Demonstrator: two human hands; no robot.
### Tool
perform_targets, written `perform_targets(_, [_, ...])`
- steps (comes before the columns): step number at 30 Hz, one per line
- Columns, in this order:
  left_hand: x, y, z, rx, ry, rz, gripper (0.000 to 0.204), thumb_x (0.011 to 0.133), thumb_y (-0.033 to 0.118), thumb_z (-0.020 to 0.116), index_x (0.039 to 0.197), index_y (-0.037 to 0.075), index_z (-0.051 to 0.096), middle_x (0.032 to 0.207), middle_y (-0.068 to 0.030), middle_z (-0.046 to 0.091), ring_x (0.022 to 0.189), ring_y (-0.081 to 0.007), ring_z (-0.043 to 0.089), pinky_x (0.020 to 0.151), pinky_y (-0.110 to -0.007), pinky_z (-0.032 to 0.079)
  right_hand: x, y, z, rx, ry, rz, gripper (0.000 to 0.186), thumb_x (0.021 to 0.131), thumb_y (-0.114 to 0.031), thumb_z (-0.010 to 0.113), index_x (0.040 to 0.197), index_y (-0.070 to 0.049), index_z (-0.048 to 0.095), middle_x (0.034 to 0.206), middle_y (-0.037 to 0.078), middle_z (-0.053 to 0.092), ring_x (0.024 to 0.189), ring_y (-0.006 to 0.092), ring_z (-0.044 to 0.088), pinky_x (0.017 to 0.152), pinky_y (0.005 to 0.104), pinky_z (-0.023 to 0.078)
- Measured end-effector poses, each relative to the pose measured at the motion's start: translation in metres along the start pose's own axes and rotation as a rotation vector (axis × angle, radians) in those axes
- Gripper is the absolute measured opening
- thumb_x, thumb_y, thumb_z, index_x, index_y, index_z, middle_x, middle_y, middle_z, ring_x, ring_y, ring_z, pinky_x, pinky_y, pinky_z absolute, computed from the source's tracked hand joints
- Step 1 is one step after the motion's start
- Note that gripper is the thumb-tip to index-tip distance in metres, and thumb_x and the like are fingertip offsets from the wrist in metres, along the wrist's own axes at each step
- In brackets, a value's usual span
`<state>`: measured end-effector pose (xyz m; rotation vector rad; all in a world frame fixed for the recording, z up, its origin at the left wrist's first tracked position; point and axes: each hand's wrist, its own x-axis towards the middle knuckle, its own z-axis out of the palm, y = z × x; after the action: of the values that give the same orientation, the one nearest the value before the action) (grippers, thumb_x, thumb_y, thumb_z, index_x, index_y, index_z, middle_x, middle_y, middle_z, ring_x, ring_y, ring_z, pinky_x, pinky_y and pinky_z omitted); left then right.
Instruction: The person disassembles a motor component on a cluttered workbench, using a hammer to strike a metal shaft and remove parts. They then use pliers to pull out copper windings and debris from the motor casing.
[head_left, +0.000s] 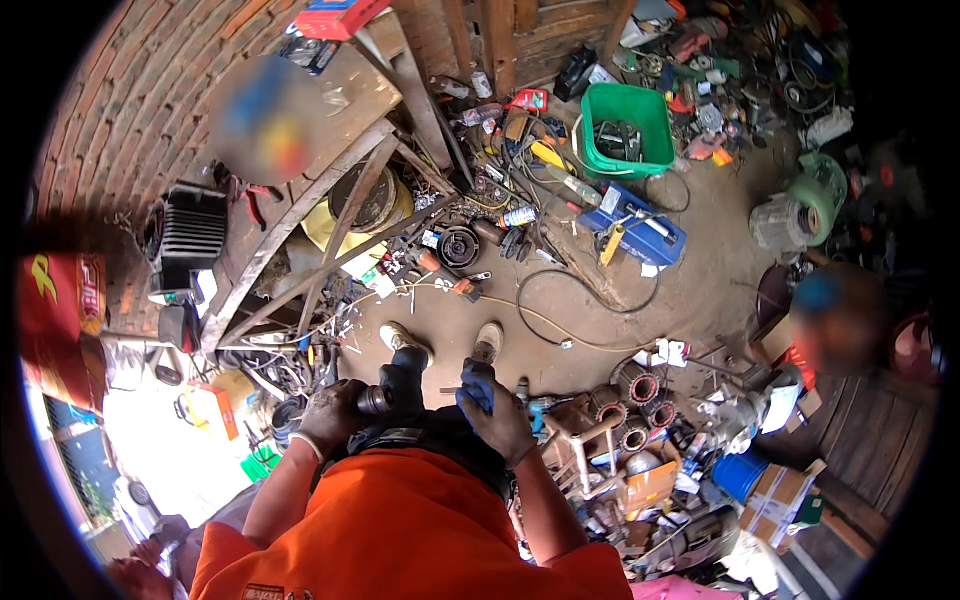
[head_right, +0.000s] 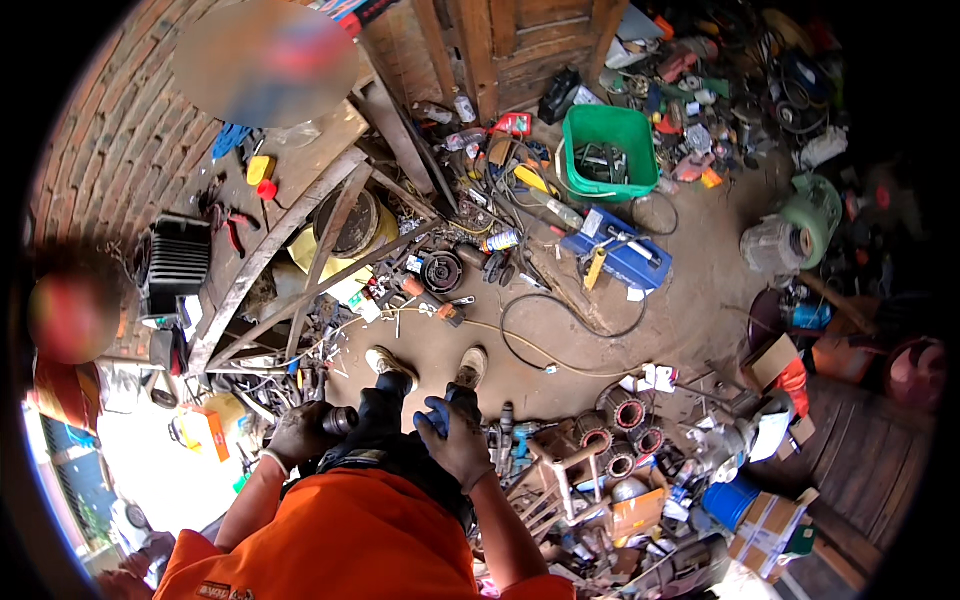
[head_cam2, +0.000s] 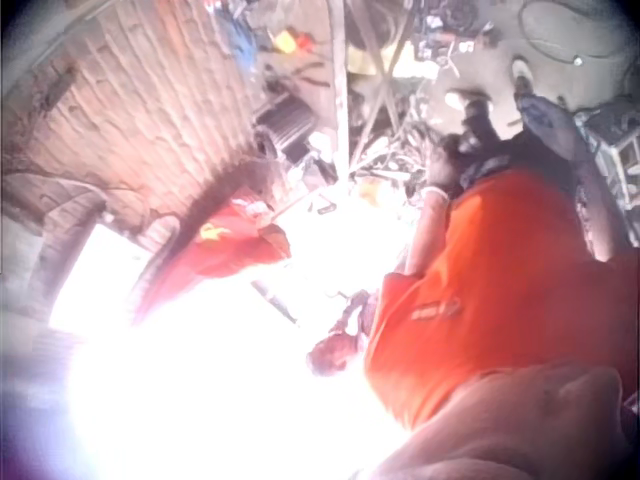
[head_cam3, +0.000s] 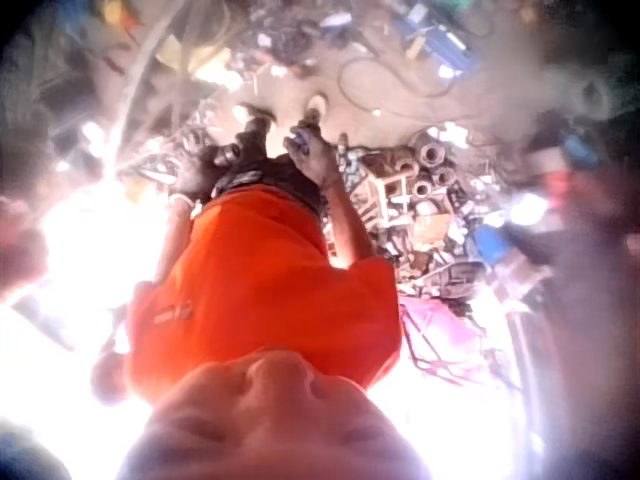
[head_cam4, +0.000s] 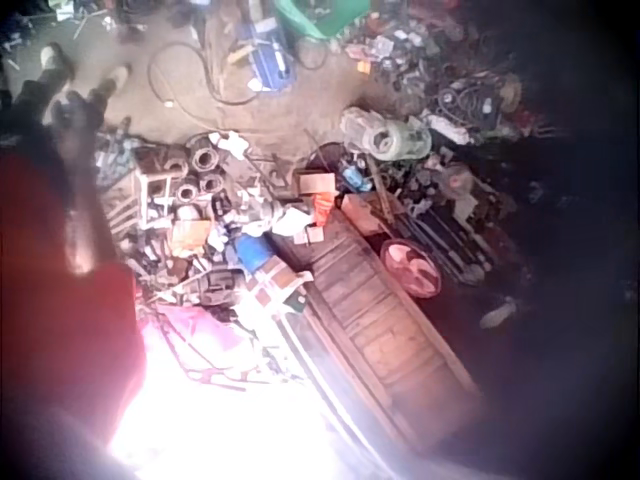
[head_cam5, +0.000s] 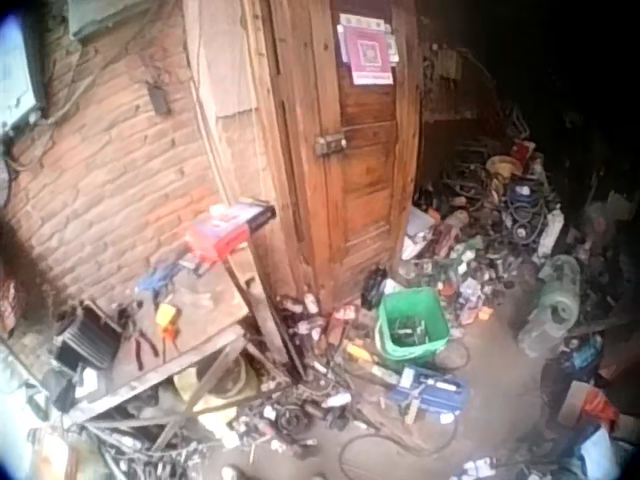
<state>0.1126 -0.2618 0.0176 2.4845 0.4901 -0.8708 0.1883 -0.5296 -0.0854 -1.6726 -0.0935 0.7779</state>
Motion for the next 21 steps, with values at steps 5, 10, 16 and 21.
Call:
perform_targets(5, [-0.015,-0.015,0.013,-0.083,0.126,-0.013,0.049,0.073,0.039,0.077,0.107,0.006,0.065,0.099,-0.0170,0.068,0.096,-0.0354,0.065,0.085,-0.047,0.050,0.006,-0.032,-0.008,-0.128,-0.185,0.077,0.034,0.095,-0.010,0.063,0.126,0.002,0.056,0.114,0.011,0.066,0.100,0.0153,0.064,0.091,0.0283,0.051])
perform_targets(10, [-0.029,-0.018,0.011,-0.232,0.158,-0.079,0.049,0.074,0.038,0.075,0.111,0.008,0.063,0.103,-0.0160,0.067,0.098,-0.0356,0.065,0.086,-0.046,0.050,0.018,-0.039,-0.010,-0.124,-0.256,0.127,0.037,0.094,-0.016,0.066,0.125,0.001,0.058,0.101,0.008,0.065,0.087,0.0128,0.061,0.081,0.0275,0.051])
perform_targets(16, [-0.053,-0.036,0.033,-0.460,0.254,-0.080,0.051,0.074,0.032,0.075,0.117,0.007,0.061,0.109,-0.0150,0.062,0.107,-0.0348,0.060,0.093,-0.046,0.046,0.039,-0.058,0.012,-0.330,-0.462,0.169,0.033,0.097,-0.009,0.058,0.129,0.000,0.055,0.098,0.005,0.065,0.074,0.0097,0.060,0.061,0.0218,0.047])
perform_targets(21, [-0.070,-0.054,0.065,-0.610,0.395,-0.136,0.051,0.074,0.032,0.074,0.116,0.008,0.061,0.106,-0.0152,0.063,0.105,-0.0351,0.061,0.093,-0.045,0.047,0.062,-0.098,0.065,-0.475,-0.637,0.190,0.031,0.097,-0.008,0.056,0.126,0.004,0.055,0.097,0.009,0.065,0.073,0.0127,0.062,0.065,0.0244,0.050])
